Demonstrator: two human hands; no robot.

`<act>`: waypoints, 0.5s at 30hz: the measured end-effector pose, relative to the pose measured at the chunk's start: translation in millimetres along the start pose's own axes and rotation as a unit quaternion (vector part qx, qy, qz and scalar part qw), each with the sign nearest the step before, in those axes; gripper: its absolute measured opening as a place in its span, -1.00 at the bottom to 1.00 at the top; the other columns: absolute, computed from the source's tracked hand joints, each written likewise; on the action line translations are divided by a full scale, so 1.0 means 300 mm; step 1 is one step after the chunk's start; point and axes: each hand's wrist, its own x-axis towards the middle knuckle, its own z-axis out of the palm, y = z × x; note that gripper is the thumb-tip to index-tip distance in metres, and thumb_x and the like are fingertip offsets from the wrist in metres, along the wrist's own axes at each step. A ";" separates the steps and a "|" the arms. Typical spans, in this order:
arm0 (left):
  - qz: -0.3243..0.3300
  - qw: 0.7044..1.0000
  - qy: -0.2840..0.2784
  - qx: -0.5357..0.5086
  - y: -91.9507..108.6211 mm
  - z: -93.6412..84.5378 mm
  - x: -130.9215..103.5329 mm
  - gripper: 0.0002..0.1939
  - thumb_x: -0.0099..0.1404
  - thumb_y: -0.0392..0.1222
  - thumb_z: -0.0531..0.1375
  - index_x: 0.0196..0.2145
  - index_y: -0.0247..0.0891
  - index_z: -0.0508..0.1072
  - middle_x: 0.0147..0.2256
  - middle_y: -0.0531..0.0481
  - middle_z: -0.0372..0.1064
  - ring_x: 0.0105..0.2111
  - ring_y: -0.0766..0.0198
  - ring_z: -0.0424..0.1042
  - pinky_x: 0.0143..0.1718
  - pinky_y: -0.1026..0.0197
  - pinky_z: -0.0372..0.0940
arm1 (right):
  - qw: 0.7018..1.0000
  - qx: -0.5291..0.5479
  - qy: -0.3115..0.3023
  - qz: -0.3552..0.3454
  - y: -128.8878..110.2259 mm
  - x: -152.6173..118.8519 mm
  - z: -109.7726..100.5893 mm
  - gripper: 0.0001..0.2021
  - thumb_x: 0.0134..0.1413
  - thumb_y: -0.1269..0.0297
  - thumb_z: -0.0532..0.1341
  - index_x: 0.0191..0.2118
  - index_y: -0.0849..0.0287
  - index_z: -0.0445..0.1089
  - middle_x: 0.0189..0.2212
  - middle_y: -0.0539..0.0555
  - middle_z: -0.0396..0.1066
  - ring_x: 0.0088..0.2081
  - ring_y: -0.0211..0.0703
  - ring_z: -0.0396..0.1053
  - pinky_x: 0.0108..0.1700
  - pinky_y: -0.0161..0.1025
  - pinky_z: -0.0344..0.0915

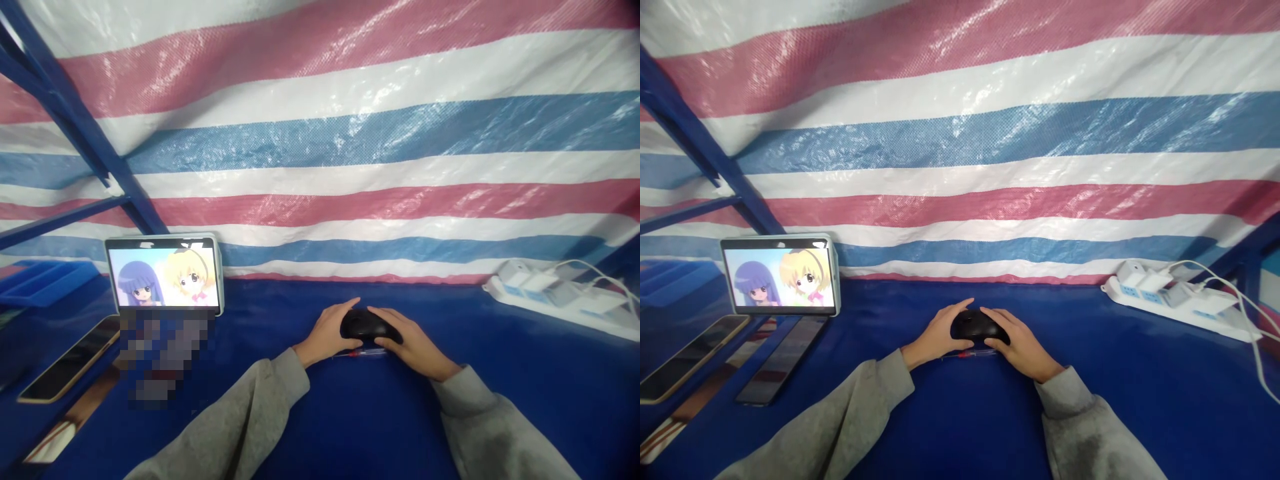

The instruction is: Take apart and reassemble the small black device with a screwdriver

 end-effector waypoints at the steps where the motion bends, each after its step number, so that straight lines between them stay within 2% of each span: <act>1: 0.001 1.000 0.000 0.002 0.001 -0.001 0.000 -0.05 0.07 -0.13 0.44 0.34 0.01 0.11 0.12 -0.11 0.34 0.18 -0.10 0.25 0.18 -0.17 0.17 | 1.000 -0.001 0.002 -0.001 0.001 0.000 0.000 -0.46 0.20 0.06 0.19 0.28 -0.02 0.23 0.16 0.15 0.35 0.17 0.03 0.36 0.22 0.03 0.30; 9: 0.003 1.000 0.011 0.011 0.005 0.000 -0.002 -0.12 0.09 -0.14 0.43 0.30 -0.03 0.17 0.07 -0.09 0.37 0.15 -0.06 0.30 0.18 -0.13 0.18 | 1.000 -0.008 0.019 -0.003 0.013 -0.001 0.015 -0.46 0.17 0.11 0.22 0.26 -0.02 0.25 0.16 0.17 0.35 0.17 0.06 0.35 0.21 0.07 0.31; 15: 0.007 1.000 0.017 0.010 0.000 0.005 0.000 -0.12 0.08 -0.16 0.43 0.30 -0.04 0.18 0.06 -0.08 0.38 0.15 -0.06 0.30 0.18 -0.13 0.19 | 1.000 0.000 0.007 -0.010 -0.001 0.002 0.019 -0.47 0.20 0.10 0.20 0.27 -0.06 0.23 0.15 0.14 0.35 0.16 0.04 0.35 0.21 0.05 0.31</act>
